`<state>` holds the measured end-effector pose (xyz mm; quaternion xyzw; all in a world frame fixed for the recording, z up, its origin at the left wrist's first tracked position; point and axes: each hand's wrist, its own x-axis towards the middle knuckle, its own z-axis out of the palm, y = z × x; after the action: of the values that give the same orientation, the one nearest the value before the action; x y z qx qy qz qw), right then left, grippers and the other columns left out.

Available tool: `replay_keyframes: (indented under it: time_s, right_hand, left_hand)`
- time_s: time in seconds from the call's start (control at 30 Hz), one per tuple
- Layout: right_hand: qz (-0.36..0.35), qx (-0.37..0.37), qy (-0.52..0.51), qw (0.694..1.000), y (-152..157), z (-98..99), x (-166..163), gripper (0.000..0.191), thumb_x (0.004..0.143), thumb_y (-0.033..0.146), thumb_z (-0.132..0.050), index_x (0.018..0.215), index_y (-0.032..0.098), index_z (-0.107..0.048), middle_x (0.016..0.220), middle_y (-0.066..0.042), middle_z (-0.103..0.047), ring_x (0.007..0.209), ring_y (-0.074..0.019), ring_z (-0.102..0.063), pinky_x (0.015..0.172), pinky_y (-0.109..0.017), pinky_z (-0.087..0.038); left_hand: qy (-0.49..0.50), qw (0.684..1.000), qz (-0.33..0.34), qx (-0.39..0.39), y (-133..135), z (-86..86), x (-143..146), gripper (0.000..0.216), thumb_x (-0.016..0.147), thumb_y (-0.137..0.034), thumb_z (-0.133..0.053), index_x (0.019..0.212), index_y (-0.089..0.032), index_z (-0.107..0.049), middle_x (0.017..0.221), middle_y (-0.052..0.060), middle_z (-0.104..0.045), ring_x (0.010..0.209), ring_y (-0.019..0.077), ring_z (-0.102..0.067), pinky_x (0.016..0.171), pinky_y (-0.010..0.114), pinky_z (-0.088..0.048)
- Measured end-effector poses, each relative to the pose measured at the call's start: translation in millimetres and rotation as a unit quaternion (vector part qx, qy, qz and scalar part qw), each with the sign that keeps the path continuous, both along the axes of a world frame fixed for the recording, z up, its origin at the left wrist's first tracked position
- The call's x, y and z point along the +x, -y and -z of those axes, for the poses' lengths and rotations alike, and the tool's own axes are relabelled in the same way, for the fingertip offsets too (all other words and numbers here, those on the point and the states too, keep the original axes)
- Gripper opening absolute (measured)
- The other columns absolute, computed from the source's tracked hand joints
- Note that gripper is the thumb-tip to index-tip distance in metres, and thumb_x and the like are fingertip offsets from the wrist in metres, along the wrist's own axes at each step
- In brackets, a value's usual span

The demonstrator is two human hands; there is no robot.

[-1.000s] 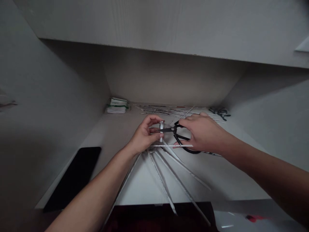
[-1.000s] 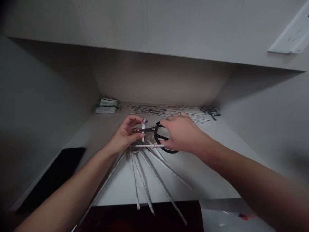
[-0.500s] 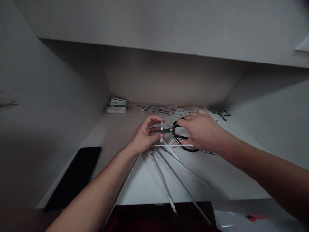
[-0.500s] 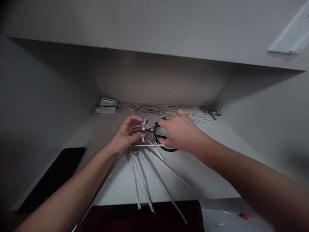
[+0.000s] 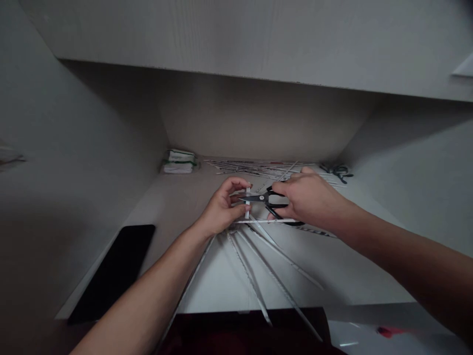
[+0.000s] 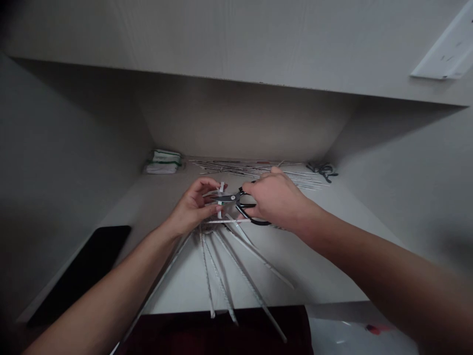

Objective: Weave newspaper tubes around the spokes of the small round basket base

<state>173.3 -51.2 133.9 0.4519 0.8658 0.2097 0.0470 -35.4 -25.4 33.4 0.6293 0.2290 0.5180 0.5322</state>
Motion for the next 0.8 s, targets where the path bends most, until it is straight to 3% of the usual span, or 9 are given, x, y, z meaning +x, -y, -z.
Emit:
replay_keyframes:
  time_s: [0.3,0.53,0.8]
  right_hand:
    - [-0.019,0.023,0.011,1.000,-6.0,-7.0,2.7,0.028,0.082,0.049,-0.062,0.078,0.022,-0.062,0.068,-0.004,-0.065,0.068,-0.0216,-0.056,0.071,-0.035,-0.024]
    - [-0.036,0.035,-0.014,0.999,-7.4,-5.6,7.4,0.044,0.077,0.064,-0.059,0.081,0.021,-0.063,0.069,-0.005,-0.062,0.076,-0.0242,-0.055,0.074,-0.036,-0.023]
    - [-0.021,0.027,-0.036,0.999,-22.2,-7.8,24.4,0.053,0.073,0.073,-0.054,0.081,0.021,-0.062,0.076,-0.005,-0.064,0.078,-0.0243,-0.055,0.074,-0.036,-0.022]
  left_hand:
    - [0.004,1.000,0.029,-0.005,0.5,-0.3,-0.9,0.042,0.071,-0.014,-0.074,0.106,-0.024,-0.053,0.120,0.007,-0.056,0.115,0.0216,-0.052,0.088,0.033,-0.045]
    - [0.047,0.995,0.076,-0.052,1.3,1.0,-0.1,0.047,0.068,-0.013,-0.077,0.106,-0.026,-0.053,0.118,0.004,-0.056,0.106,0.0184,-0.056,0.089,0.034,-0.047]
    - [0.057,0.985,0.130,-0.098,3.9,0.2,-0.7,0.060,0.066,-0.010,-0.079,0.115,-0.028,-0.052,0.123,0.006,-0.053,0.116,0.0241,-0.054,0.083,0.031,-0.050]
